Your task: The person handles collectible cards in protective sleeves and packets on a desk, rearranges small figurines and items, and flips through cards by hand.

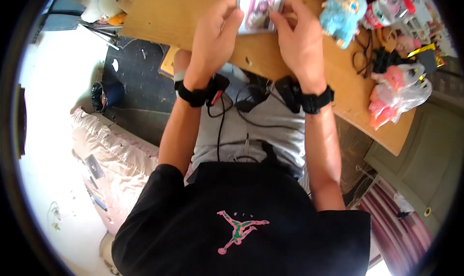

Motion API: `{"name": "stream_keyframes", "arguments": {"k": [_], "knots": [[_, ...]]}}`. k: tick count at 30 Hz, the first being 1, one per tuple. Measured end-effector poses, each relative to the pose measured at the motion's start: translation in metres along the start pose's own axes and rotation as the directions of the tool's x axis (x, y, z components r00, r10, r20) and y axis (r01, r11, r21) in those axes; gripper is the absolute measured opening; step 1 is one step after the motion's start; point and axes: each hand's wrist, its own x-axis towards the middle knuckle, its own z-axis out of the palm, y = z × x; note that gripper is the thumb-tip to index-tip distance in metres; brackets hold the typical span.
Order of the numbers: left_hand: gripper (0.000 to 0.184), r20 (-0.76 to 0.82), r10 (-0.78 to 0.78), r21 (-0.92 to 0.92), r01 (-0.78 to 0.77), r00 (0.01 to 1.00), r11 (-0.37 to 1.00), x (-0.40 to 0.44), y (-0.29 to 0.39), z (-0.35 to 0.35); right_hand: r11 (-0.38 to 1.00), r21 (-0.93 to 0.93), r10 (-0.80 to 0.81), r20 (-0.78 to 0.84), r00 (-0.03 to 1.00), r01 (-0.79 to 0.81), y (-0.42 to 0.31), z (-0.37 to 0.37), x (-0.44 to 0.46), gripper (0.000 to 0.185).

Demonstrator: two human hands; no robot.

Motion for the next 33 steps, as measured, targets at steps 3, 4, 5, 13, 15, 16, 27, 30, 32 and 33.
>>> {"name": "stream_keyframes", "arguments": {"k": [3,4,5,13,15,16,27,30,32,33], "knots": [[0.02,0.007,-0.059,-0.001,0.059,0.998,0.998,-0.004,0.008,-0.004,0.997,0.043,0.07,0.008,0.998,-0.07,0.0,-0.002,-0.002,0.022],[0.02,0.022,-0.145,-0.107,0.146,0.989,0.983,-0.005,0.008,-0.003,0.991,0.118,0.065,-0.001,0.998,-0.065,0.003,-0.001,-0.002,0.023],[0.019,0.038,-0.182,-0.1,0.185,0.983,0.978,-0.004,0.008,-0.005,0.993,0.115,0.04,-0.001,0.999,-0.039,0.008,-0.001,-0.002,0.023],[0.016,0.044,-0.243,-0.131,0.247,0.969,0.96,-0.002,0.008,-0.007,0.91,0.368,0.138,0.163,0.977,-0.19,0.007,-0.009,-0.002,0.023],[0.017,0.061,-0.255,-0.116,0.26,0.965,0.959,-0.002,0.01,-0.007,0.892,0.408,0.139,0.165,0.976,-0.196,0.015,-0.01,-0.001,0.023],[0.016,0.068,-0.257,-0.13,0.264,0.964,0.956,-0.003,0.011,-0.007,0.873,0.439,0.147,0.176,0.973,-0.212,0.019,-0.011,-0.001,0.023],[0.018,0.007,-0.249,-0.162,0.247,0.968,0.955,-0.003,-0.001,-0.008,0.759,0.611,0.189,0.122,0.974,-0.224,0.017,-0.015,0.0,0.027],[0.018,-0.021,-0.228,-0.28,0.213,0.973,0.936,-0.003,-0.003,-0.008,0.781,0.599,0.182,0.057,0.982,-0.18,0.024,-0.017,0.0,0.028],[0.019,-0.004,-0.242,-0.32,0.228,0.97,0.92,-0.002,-0.001,-0.011,0.731,0.646,0.224,0.081,0.971,-0.222,0.027,-0.02,0.0,0.028],[0.019,-0.01,-0.239,-0.319,0.223,0.971,0.921,-0.002,-0.001,-0.011,0.712,0.667,0.224,0.08,0.971,-0.219,0.027,-0.02,-0.001,0.028]]}}
